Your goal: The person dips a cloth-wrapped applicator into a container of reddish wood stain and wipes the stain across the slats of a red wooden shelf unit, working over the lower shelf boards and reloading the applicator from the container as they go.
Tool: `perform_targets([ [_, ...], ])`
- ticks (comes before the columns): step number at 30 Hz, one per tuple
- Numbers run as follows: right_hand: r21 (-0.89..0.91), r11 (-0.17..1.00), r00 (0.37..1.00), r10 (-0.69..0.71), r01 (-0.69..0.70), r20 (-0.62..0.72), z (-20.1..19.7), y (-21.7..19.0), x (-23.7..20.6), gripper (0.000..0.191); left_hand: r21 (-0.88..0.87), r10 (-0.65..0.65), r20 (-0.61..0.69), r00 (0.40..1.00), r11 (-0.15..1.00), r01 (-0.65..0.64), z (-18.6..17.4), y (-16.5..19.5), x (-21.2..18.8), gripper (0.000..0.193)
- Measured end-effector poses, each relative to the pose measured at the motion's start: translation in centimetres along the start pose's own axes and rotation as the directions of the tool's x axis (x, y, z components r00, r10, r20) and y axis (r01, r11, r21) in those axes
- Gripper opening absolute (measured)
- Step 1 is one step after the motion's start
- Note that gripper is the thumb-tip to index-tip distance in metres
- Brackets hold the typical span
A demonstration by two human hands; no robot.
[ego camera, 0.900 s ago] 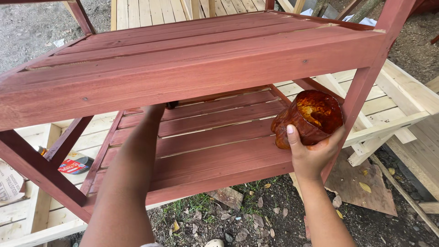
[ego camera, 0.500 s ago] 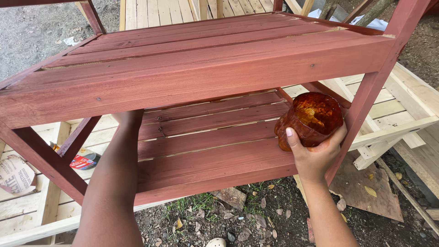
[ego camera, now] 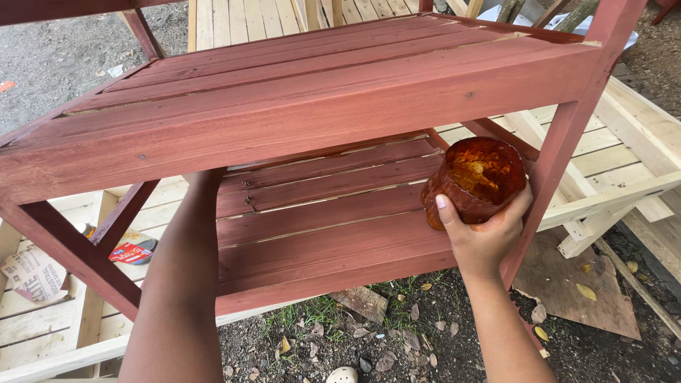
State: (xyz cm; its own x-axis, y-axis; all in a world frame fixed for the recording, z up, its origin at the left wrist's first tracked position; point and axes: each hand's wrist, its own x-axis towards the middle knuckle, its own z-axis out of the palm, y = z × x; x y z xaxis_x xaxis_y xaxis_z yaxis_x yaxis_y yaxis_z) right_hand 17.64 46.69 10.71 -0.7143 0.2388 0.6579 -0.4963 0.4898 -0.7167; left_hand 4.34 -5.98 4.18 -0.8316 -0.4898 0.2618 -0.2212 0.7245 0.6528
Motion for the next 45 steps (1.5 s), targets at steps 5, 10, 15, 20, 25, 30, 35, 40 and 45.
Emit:
perform_targets([
  [5, 0.024, 1.000, 1.000, 0.004, -0.004, -0.008, -0.2, 0.1, 0.1, 0.088, 0.034, 0.145, 0.013, 0.989, 0.989, -0.146, 1.7, 3.6, 0.4, 0.055],
  [10, 0.036, 0.999, 1.000, -0.001, 0.002, -0.017, -0.1, 0.0, 0.3, 0.087, 0.042, 0.208, 0.033, 0.978, 0.977, -0.209, 4.0, 6.0, 1.0, 0.054],
  [15, 0.045, 0.999, 1.000, -0.008, 0.008, 0.008, -0.3, 0.4, 0.1, 0.087, 0.043, 0.241, 0.087, 0.967, 0.968, -0.246, 7.5, 7.5, 1.0, 0.053],
  [20, 0.014, 1.000, 1.000, 0.008, -0.008, -0.004, -0.2, 0.6, 0.0, 0.088, 0.064, 0.213, 0.067, 0.975, 0.974, -0.217, 4.8, 5.0, 1.4, 0.052],
  [25, 0.039, 0.999, 1.000, 0.011, -0.010, -0.007, -0.1, 0.1, 0.2, 0.086, 0.099, 0.198, 0.108, 0.974, 0.973, -0.208, 2.2, 2.7, 1.3, 0.051],
  [30, 0.058, 0.998, 1.000, 0.004, -0.003, -0.014, 0.0, 0.3, 0.0, 0.085, 0.139, 0.158, 0.112, 0.981, 0.975, -0.173, -0.4, 0.3, 0.5, 0.050],
  [35, 0.071, 0.997, 1.000, -0.015, 0.016, -0.010, 0.0, 0.8, -0.1, 0.085, 0.130, 0.165, 0.066, 0.984, 0.976, -0.172, -1.5, -0.5, 1.2, 0.049],
  [40, 0.039, 0.999, 1.000, -0.018, 0.018, -0.014, 0.2, 0.6, -0.1, 0.087, 0.127, 0.182, 0.066, 0.981, 0.974, -0.189, -0.6, 0.1, 1.8, 0.048],
  [45, -0.022, 1.000, 1.000, 0.015, -0.016, -0.017, 0.1, 0.5, -0.1, 0.089, 0.123, 0.211, 0.083, 0.974, 0.968, -0.220, 1.7, 1.3, 1.5, 0.047],
])
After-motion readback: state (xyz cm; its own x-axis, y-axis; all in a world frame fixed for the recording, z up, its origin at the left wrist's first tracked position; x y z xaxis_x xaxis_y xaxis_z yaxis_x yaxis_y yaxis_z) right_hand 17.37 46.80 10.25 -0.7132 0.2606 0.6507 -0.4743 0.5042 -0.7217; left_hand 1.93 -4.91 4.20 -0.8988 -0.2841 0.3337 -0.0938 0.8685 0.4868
